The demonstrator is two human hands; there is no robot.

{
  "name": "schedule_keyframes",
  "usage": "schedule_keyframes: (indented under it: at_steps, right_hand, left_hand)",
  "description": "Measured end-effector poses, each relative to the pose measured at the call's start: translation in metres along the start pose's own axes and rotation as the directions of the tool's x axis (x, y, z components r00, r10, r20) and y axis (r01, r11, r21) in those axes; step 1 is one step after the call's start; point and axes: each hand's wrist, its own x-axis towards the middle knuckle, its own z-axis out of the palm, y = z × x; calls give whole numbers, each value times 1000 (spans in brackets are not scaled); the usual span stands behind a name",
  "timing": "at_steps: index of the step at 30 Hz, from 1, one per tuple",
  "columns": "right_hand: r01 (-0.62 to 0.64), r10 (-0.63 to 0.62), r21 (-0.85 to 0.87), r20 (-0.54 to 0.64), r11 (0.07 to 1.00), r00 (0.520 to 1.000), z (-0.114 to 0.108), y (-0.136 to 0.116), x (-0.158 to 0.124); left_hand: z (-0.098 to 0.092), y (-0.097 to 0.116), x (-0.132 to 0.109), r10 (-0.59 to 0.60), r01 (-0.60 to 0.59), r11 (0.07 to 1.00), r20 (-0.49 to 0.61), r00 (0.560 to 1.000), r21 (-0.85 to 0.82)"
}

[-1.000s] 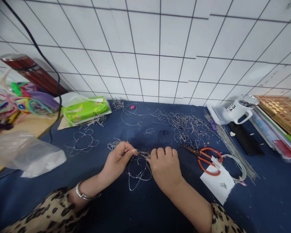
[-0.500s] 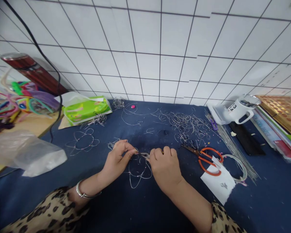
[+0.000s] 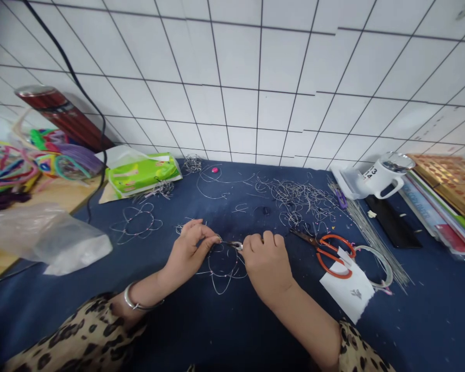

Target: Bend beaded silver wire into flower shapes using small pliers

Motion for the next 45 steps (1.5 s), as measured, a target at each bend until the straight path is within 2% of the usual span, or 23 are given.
schedule_keyframes:
  at_steps: [10, 16, 33, 45]
  right_hand:
    - [-52, 47, 119, 42, 992, 998, -2, 4, 2]
    - [-16, 14, 91, 20, 996, 1000, -1, -4, 3]
    - [8, -7, 17, -38, 1000, 999, -4, -4, 0]
    - [-13, 13, 46, 5, 999, 1000, -3, 3, -1]
  left_hand:
    - [-3, -1, -2, 19, -18, 999, 29, 999, -26]
    - [-1, 0, -3, 15, -15, 998, 6, 1000, -58]
    - [-2, 0, -2, 16, -15, 999, 9, 1000, -30]
    - [-6, 5, -1, 52, -53, 998, 22, 998, 30]
